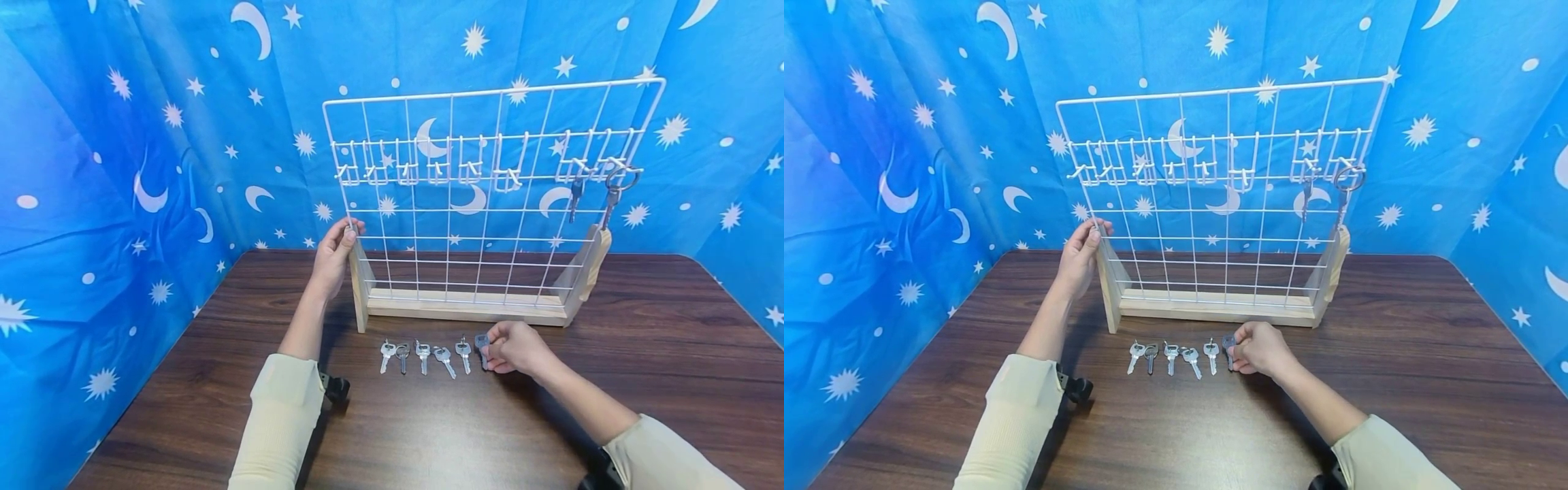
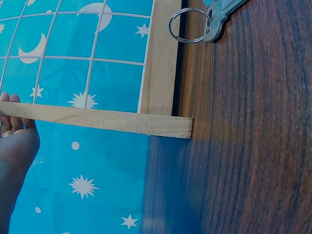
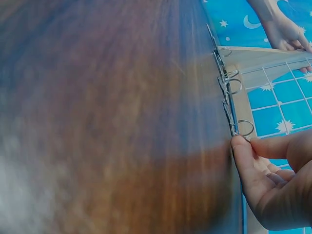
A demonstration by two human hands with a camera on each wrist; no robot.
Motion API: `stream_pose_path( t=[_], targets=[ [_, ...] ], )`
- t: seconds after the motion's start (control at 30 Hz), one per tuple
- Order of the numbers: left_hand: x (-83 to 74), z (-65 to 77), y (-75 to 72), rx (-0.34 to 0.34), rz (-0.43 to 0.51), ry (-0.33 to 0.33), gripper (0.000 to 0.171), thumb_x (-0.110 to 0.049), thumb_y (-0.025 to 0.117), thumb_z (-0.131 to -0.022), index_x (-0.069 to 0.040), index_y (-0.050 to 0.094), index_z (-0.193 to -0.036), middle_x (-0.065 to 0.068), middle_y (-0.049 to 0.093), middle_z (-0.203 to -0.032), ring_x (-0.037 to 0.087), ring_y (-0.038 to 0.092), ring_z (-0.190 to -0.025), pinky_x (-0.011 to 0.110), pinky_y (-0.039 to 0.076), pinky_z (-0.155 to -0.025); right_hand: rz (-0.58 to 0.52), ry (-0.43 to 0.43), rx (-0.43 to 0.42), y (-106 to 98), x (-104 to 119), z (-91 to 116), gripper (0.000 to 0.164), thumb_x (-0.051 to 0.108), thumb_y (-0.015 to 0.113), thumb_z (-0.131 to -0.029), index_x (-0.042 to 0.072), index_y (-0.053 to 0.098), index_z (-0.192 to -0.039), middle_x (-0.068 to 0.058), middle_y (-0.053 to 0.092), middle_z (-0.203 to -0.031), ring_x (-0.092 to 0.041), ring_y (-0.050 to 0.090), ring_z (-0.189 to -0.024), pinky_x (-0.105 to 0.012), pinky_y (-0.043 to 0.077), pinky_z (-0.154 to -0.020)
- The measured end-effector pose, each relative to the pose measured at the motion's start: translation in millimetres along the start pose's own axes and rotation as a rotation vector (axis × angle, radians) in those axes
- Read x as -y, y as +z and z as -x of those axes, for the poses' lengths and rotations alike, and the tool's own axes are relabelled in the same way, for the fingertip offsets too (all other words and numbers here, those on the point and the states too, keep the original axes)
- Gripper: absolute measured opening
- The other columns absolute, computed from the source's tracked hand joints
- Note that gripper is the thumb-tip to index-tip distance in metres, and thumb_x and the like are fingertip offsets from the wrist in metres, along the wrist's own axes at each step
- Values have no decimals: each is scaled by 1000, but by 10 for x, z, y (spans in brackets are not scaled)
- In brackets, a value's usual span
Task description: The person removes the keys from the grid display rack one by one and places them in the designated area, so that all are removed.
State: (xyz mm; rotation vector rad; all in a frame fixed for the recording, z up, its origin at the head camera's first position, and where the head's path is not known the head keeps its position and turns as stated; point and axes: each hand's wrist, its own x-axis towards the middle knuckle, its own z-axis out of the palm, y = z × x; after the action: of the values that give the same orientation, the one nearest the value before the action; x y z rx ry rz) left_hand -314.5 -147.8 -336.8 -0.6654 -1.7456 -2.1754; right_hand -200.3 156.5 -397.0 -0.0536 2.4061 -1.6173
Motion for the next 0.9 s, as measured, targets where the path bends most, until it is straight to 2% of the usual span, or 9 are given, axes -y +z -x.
stream_pose_path(
  t=[0.17, 0.4, 0.57, 0.63, 0.8, 0.9],
  targets=[
    [-7, -4, 2, -2, -9, -12, 27, -10, 49, -96, 5, 48, -118, 4, 58, -111, 20, 52, -111, 36, 34, -103, 37, -6, -23, 24, -23, -26, 11, -6, 61, -81, -8, 54, -88, -9, 64, -70, -19, 63, -57, -32, 55, -53],
    [-10, -3, 4, 2, -24, -8, 35, -11, 49, -96, 11, 43, -122, 3, 58, -111, 36, 44, -118, 36, 34, -103, 87, -27, -28, 27, -33, -33, 11, -5, 62, -79, -7, 54, -86, -8, 62, -66, -18, 62, -54, -32, 54, -50],
    [-17, -5, 9, 1, -19, -2, 32, -13, 51, -95, 7, 47, -120, 3, 58, -111, 24, 51, -112, 34, 34, -102, 149, -32, -26, 17, -23, -10, 11, -4, 63, -78, -4, 53, -84, -6, 61, -63, -17, 60, -52, -31, 53, -48],
    [-17, -5, 9, 0, -12, 2, 32, -16, 53, -94, 4, 49, -118, 9, 58, -112, 18, 53, -109, 34, 34, -102, 165, -32, -19, 13, -17, -3, 11, -3, 63, -78, -4, 53, -83, -6, 61, -62, -17, 60, -52, -30, 53, -48],
    [-5, -2, 7, 3, -1, 17, 40, -28, 59, -88, 0, 52, -115, 29, 48, -121, 17, 53, -108, 35, 34, -102, 199, -26, -18, 12, -3, 7, 11, -3, 63, -78, -3, 53, -81, -5, 60, -60, -16, 60, -50, -30, 52, -47],
    [-1, -3, 7, 2, -2, 16, 42, -29, 60, -87, 1, 52, -115, 32, 46, -122, 17, 53, -108, 35, 34, -102, 225, -21, -28, 16, 2, 12, 11, -2, 64, -78, -2, 53, -80, -5, 60, -59, -16, 59, -49, -29, 52, -46]
  ],
)
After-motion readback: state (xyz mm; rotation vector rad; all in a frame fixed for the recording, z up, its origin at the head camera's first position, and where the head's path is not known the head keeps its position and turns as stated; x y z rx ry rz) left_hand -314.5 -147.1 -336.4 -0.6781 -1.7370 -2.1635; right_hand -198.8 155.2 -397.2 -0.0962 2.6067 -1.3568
